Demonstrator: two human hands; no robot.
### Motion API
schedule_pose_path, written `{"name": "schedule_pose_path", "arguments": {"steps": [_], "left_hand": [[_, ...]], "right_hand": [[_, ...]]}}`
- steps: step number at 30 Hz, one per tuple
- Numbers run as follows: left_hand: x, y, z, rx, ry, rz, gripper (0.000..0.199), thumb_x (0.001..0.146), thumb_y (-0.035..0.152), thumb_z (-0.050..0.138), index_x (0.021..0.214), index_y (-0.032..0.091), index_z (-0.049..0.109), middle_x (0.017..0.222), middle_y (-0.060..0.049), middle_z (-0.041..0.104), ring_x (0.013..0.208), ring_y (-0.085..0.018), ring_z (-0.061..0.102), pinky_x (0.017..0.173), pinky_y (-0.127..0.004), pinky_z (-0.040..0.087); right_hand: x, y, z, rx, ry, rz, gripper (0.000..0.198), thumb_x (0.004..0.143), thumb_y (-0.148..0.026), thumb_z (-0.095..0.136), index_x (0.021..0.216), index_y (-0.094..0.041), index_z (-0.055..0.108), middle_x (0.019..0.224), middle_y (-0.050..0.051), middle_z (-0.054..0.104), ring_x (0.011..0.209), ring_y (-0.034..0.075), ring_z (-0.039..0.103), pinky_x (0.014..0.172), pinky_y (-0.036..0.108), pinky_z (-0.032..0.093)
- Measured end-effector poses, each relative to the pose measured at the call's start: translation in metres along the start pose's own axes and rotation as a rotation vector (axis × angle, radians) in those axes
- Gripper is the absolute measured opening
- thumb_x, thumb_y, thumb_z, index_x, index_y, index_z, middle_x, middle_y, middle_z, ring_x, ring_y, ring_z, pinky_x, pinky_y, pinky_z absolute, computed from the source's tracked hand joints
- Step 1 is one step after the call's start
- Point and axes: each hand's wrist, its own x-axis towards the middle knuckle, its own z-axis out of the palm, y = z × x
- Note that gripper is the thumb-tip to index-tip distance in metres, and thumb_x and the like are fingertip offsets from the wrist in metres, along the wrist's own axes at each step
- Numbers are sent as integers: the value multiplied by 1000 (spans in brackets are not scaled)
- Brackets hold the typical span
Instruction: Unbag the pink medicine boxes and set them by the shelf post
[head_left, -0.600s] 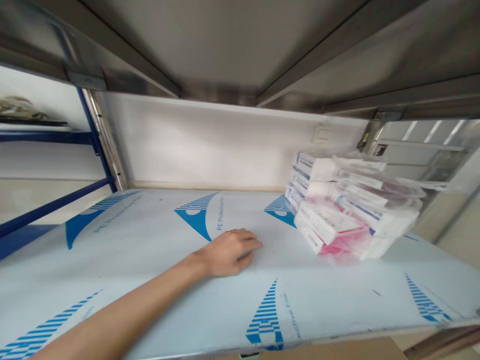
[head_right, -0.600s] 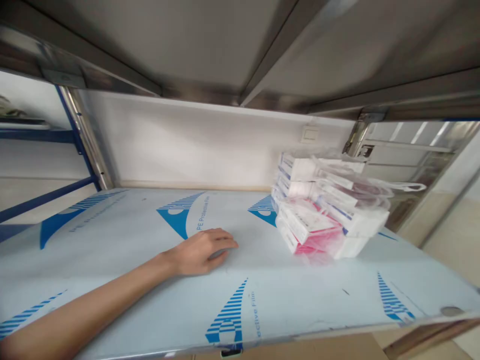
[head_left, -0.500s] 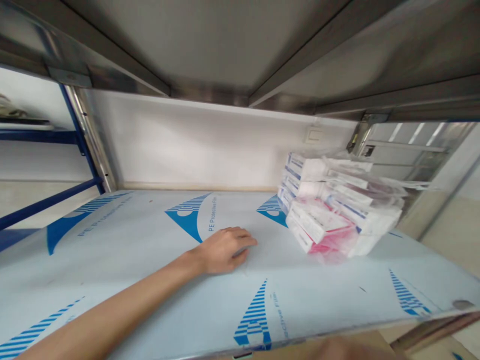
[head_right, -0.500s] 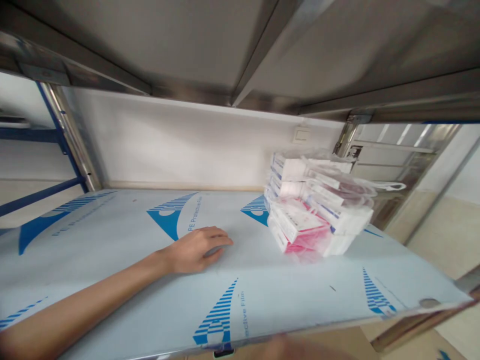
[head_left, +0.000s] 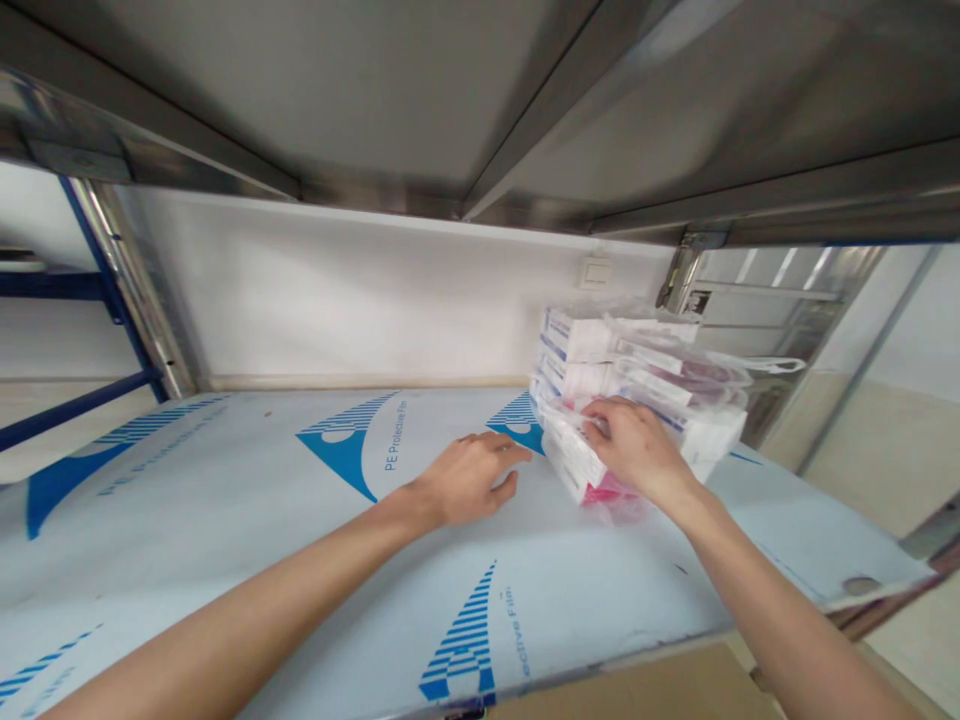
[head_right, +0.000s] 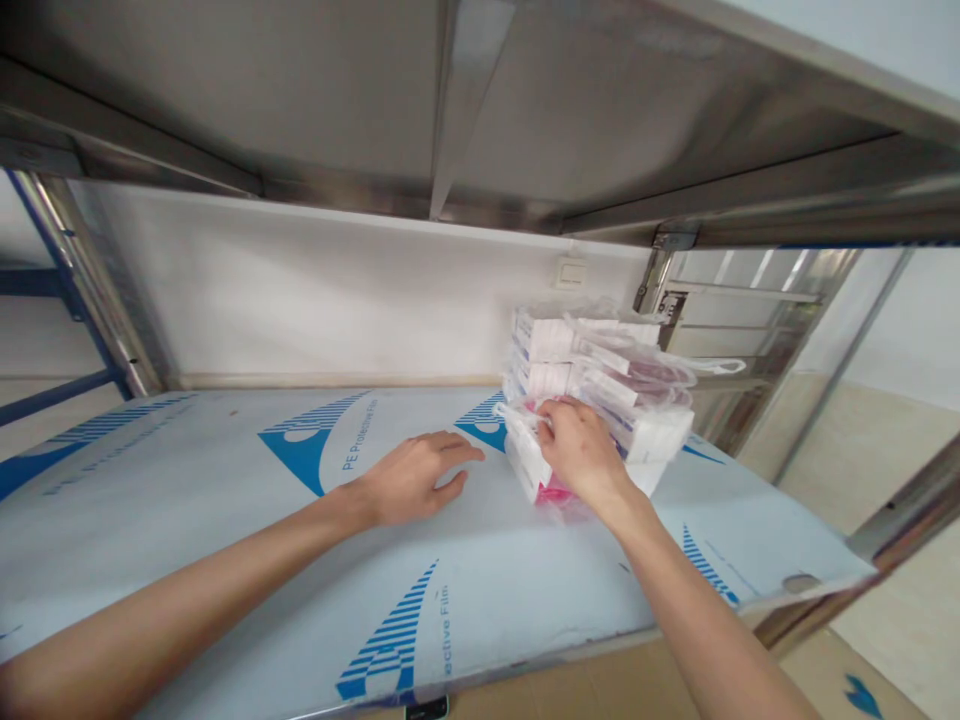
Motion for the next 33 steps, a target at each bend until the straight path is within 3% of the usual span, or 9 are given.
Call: {"name": "schedule_pose_path", "arguments": {"steps": [4, 8, 13, 16, 21, 24, 27, 29, 33], "left_hand": [[-19, -25, -10, -110, 162, -185, 37, 95, 26, 45, 129, 21, 60, 123, -9, 68, 109, -25, 66, 96, -41, 52], [-45, -50, -30, -316, 321, -404, 40, 99, 38, 38, 127, 20, 60, 111, -8, 71, 104, -23, 67, 91, -37, 53], [-75, -59, -38, -424, 229, -530, 46, 100, 45, 32, 132, 24, 57, 120, -8, 70, 113, -26, 64, 100, -43, 47], [-82, -59, -32, -469, 153, -500, 44, 100, 47, 33, 128, 28, 61, 127, -5, 68, 119, -26, 62, 106, -42, 44], [-75, -69, -23, -489, 100, -441, 43, 101, 47, 32, 121, 27, 65, 120, -3, 72, 111, -24, 65, 101, -37, 46], [-70, -78, -18, -408, 192, -419, 49, 102, 46, 27, 116, 22, 66, 111, -6, 74, 104, -23, 67, 97, -36, 48], [-75, -77, -14, -315, 361, -418, 50, 103, 45, 26, 109, 18, 67, 106, -8, 73, 103, -23, 67, 96, -35, 47], [-81, -70, -15, -290, 396, -372, 47, 104, 42, 27, 107, 18, 67, 107, -8, 72, 104, -22, 65, 96, -35, 46], [-92, -50, -22, -258, 328, -178, 35, 102, 33, 35, 110, 19, 65, 112, -8, 70, 110, -23, 60, 101, -39, 43]], "right_hand": [[8, -22, -5, 234, -4, -115, 21, 83, -11, 57, 93, -16, 75, 95, 10, 75, 85, 24, 69, 78, 34, 49], [26, -54, 7, 503, -122, -236, 16, 81, -16, 60, 88, -19, 74, 86, 6, 74, 76, 20, 65, 69, 31, 47], [44, -93, 45, 855, -342, -503, 11, 79, -16, 63, 83, -18, 73, 80, 3, 69, 69, 15, 58, 67, 28, 45], [40, -107, 68, 970, -371, -514, 9, 76, -16, 66, 83, -18, 71, 78, 1, 66, 65, 13, 54, 63, 27, 43], [20, -113, 85, 1192, -432, -361, 18, 75, -23, 74, 91, -19, 68, 70, -4, 57, 62, 11, 51, 60, 24, 42], [13, -111, 84, 1302, -435, -344, 37, 71, -27, 81, 103, -21, 65, 84, -1, 62, 66, 11, 55, 61, 25, 46], [14, -103, 81, 1244, -204, -393, 32, 78, -28, 75, 107, -22, 64, 96, 3, 64, 72, 13, 59, 68, 30, 50], [16, -98, 80, 1087, -25, -461, 25, 82, -26, 71, 106, -22, 67, 101, 6, 66, 88, 18, 63, 83, 36, 51], [17, -92, 85, 920, -39, -565, 24, 83, -23, 69, 108, -22, 69, 119, 10, 67, 117, 24, 59, 104, 46, 43]]}}
